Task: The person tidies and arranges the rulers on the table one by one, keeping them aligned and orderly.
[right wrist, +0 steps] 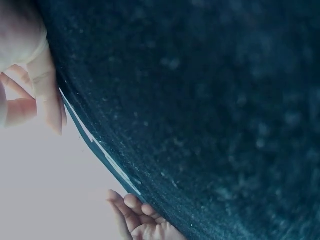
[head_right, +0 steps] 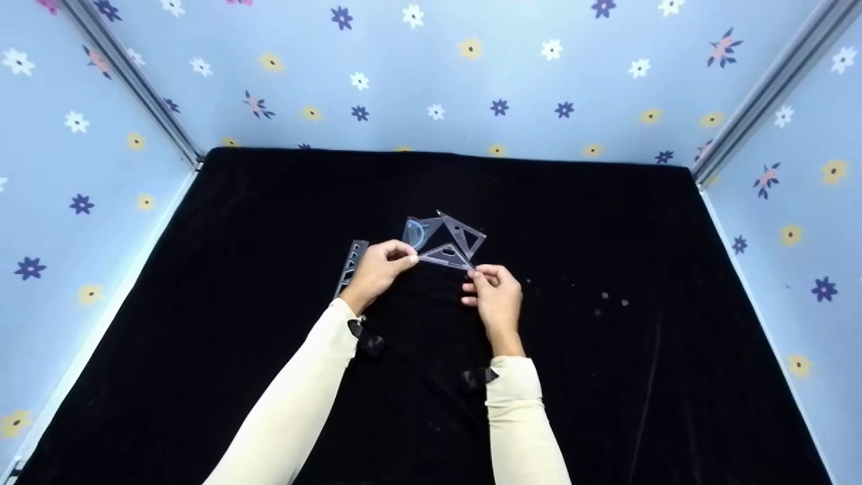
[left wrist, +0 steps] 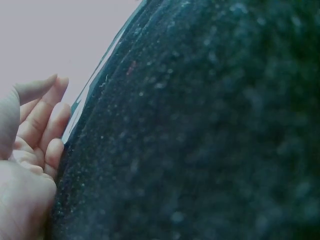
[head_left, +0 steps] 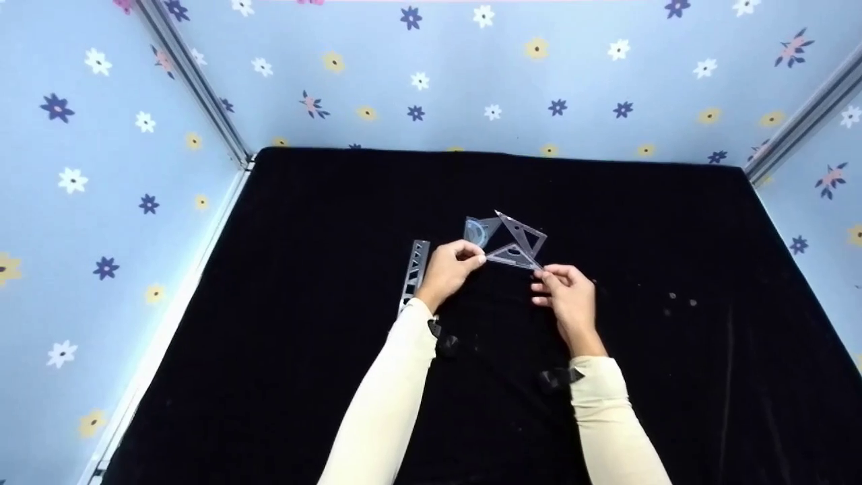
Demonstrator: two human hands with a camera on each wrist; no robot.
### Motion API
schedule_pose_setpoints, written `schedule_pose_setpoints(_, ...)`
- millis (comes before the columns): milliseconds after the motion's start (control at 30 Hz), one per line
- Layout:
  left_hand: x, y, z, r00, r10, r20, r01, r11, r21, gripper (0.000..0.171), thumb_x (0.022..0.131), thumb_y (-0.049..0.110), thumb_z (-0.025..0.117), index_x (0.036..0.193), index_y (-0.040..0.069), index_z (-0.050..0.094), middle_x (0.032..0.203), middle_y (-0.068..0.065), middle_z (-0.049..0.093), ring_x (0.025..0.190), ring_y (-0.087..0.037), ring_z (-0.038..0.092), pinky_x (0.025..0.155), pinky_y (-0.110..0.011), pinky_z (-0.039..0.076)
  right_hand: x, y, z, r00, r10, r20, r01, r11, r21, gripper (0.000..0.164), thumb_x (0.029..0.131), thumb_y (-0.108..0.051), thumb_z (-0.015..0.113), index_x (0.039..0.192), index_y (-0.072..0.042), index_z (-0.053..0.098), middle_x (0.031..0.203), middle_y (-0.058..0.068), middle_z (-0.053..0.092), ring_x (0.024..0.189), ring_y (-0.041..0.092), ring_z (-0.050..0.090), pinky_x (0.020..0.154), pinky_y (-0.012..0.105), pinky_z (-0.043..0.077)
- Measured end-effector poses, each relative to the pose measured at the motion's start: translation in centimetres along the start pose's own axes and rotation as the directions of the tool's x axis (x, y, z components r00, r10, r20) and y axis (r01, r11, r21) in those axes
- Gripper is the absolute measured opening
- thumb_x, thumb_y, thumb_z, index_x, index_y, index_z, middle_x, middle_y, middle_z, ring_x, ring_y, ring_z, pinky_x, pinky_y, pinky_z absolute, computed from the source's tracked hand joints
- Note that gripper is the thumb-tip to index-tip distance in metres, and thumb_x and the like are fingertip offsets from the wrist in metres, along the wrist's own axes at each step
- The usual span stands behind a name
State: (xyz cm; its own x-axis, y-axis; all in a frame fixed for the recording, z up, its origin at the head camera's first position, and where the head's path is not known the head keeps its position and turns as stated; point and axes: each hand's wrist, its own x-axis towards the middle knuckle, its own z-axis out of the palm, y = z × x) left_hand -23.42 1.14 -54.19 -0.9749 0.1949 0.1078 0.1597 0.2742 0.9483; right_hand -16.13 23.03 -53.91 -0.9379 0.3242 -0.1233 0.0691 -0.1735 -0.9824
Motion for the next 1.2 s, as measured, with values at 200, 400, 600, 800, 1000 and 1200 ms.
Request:
schedule_pose_setpoints(200, 0.0, 0.2, 0.2, 1.0, 0.005, 0.015, -0.006, 1.0, 0.007, 0.004, 0.086, 0.012, 0.077, 0.088, 0.013, 0.074, 0.085, 0.005, 0.07, 0.081, -0.01, 0.061, 0.08, -0.026, 0.048, -0.3, 0.3, -0.6, 0.999, -0.047, 0.023, 0.047, 0.999, -0.011, 0.017, 0.095, 0.004, 0.062, 0.11, 0.012, 0.06, 0.097, 0.019, 0.073, 0.07, 0.018, 0.07, 0.06, 0.033, 0.059)
schedule_pose_setpoints(400, -0.3, 0.1, 0.1, 0.997, 0.002, 0.071, -0.007, 0.997, 0.08, 0.007, 0.087, 0.008, 0.075, 0.094, 0.01, 0.075, 0.089, 0.004, 0.071, 0.085, -0.011, 0.062, 0.082, -0.026, 0.048, -0.8, 0.5, -0.7, 0.997, -0.072, 0.028, 0.071, 0.997, 0.032, 0.016, 0.094, 0.008, 0.062, 0.108, 0.013, 0.06, 0.094, 0.021, 0.072, 0.067, 0.018, 0.068, 0.058, 0.031, 0.058)
schedule_pose_setpoints(600, -0.6, 0.2, -0.1, 0.996, 0.0, 0.087, -0.011, 0.992, 0.127, 0.006, 0.087, 0.008, 0.075, 0.093, 0.01, 0.074, 0.089, 0.004, 0.071, 0.085, -0.011, 0.061, 0.083, -0.026, 0.048, -0.9, 0.6, -0.6, 0.995, -0.09, 0.044, 0.088, 0.995, 0.036, 0.013, 0.093, 0.009, 0.062, 0.106, 0.011, 0.06, 0.091, 0.02, 0.072, 0.067, 0.017, 0.068, 0.059, 0.031, 0.058)
schedule_pose_setpoints(800, -1.1, 0.6, -0.3, 0.999, -0.004, 0.038, -0.001, 0.992, 0.123, 0.006, 0.087, 0.009, 0.076, 0.09, 0.013, 0.075, 0.087, 0.006, 0.071, 0.085, -0.01, 0.061, 0.083, -0.026, 0.048, -1.0, 0.3, -0.3, 0.994, -0.097, 0.04, 0.096, 0.995, 0.028, 0.012, 0.092, 0.01, 0.062, 0.104, 0.01, 0.061, 0.093, 0.025, 0.071, 0.066, 0.017, 0.068, 0.059, 0.032, 0.058)
schedule_pose_setpoints(1000, -1.4, 1.2, 0.0, 1.0, 0.016, 0.011, -0.017, 0.996, 0.087, 0.007, 0.087, 0.007, 0.076, 0.093, 0.011, 0.075, 0.088, 0.003, 0.072, 0.083, -0.009, 0.063, 0.082, -0.025, 0.049, -1.0, 0.3, -0.3, 0.991, -0.131, 0.011, 0.13, 0.991, 0.026, 0.012, 0.091, 0.01, 0.063, 0.104, 0.011, 0.062, 0.094, 0.03, 0.07, 0.064, 0.018, 0.068, 0.057, 0.031, 0.058)
schedule_pose_setpoints(1200, -2.9, 1.4, -0.6, 1.0, 0.008, -0.017, -0.006, 0.996, 0.084, 0.009, 0.087, 0.006, 0.076, 0.096, 0.008, 0.076, 0.086, 0.002, 0.072, 0.08, -0.009, 0.063, 0.079, -0.026, 0.049, -1.3, 0.4, 0.2, 0.987, -0.151, 0.046, 0.152, 0.988, -0.034, 0.013, 0.091, 0.01, 0.063, 0.104, 0.012, 0.063, 0.091, 0.024, 0.072, 0.065, 0.019, 0.068, 0.059, 0.032, 0.058)
